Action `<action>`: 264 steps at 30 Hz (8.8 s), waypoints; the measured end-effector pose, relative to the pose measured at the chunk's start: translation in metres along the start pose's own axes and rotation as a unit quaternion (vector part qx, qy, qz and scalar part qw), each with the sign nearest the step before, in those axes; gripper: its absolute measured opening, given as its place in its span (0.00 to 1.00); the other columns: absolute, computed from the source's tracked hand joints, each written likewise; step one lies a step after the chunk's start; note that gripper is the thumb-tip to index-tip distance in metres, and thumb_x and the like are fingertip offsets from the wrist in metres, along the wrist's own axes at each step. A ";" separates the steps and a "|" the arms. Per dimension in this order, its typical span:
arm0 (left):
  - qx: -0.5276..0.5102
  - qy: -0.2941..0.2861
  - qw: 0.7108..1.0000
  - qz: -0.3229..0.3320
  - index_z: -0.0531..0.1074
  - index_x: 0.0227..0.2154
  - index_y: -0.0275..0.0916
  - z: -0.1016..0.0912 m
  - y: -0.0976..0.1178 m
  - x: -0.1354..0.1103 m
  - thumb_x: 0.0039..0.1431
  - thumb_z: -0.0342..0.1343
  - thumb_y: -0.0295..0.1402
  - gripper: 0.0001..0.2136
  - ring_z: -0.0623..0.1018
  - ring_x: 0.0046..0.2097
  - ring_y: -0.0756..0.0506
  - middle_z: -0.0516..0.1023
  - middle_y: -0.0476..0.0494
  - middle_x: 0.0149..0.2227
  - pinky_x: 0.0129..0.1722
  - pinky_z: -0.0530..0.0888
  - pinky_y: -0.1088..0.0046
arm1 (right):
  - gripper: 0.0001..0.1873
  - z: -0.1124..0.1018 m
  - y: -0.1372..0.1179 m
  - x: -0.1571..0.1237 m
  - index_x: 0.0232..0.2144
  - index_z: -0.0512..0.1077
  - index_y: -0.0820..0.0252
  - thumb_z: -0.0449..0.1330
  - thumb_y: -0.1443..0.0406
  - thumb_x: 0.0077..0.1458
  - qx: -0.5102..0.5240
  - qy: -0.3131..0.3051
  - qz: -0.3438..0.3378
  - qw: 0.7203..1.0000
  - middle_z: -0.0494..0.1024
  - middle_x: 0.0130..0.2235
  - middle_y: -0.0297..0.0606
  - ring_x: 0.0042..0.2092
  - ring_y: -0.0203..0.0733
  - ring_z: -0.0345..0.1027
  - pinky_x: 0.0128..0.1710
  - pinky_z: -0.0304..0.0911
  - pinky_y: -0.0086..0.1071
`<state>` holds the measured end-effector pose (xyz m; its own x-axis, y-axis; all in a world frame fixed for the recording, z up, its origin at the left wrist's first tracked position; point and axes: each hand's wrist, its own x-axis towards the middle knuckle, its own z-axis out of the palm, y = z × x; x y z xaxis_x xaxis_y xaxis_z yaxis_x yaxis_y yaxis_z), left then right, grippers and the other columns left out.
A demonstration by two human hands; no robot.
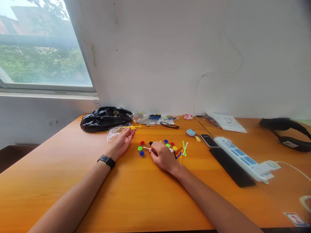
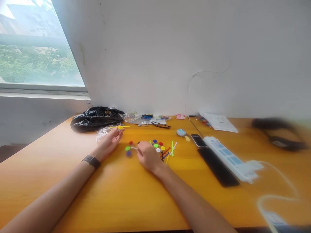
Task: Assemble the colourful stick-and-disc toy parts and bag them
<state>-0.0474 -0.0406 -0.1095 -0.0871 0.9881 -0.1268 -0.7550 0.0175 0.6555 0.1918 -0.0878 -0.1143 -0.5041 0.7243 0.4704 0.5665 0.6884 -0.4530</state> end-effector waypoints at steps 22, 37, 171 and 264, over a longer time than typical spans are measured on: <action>0.028 -0.005 0.999 0.016 0.79 0.41 0.34 -0.005 -0.003 0.004 0.70 0.59 0.24 0.04 0.84 0.48 0.49 0.84 0.37 0.46 0.50 0.80 0.80 | 0.14 0.007 0.006 -0.001 0.27 0.60 0.56 0.54 0.75 0.62 -0.001 -0.006 -0.029 1.000 0.71 0.32 0.37 0.37 0.43 0.64 0.39 0.55 0.35; 0.115 -0.029 0.992 0.030 0.77 0.39 0.36 -0.007 -0.008 0.003 0.56 0.72 0.26 0.11 0.84 0.52 0.42 0.84 0.37 0.46 0.60 0.79 0.66 | 0.05 0.001 0.004 -0.004 0.43 0.69 0.58 0.54 0.70 0.68 -0.052 -0.011 -0.011 0.999 0.78 0.42 0.43 0.43 0.48 0.69 0.45 0.62 0.39; 0.617 -0.228 0.690 0.303 0.77 0.39 0.43 0.021 -0.033 -0.050 0.65 0.62 0.35 0.03 0.78 0.46 0.41 0.82 0.44 0.42 0.48 0.75 0.61 | 0.09 -0.022 0.021 -0.001 0.39 0.64 0.54 0.49 0.60 0.72 0.023 0.072 0.183 0.980 0.74 0.31 0.33 0.32 0.44 0.68 0.35 0.59 0.36; 0.453 -0.229 0.852 0.129 0.80 0.39 0.38 0.017 -0.006 -0.035 0.55 0.69 0.35 0.11 0.83 0.45 0.40 0.84 0.41 0.42 0.48 0.78 0.62 | 0.04 -0.026 0.022 -0.003 0.36 0.75 0.57 0.60 0.68 0.64 -0.150 0.012 0.056 0.987 0.78 0.42 0.43 0.48 0.50 0.66 0.49 0.61 0.43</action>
<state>-0.0284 -0.0730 -0.0959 0.2458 0.9290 0.2765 0.0809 -0.3040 0.9492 0.2231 -0.0758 -0.1059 -0.4139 0.7916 0.4495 0.7869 0.5594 -0.2605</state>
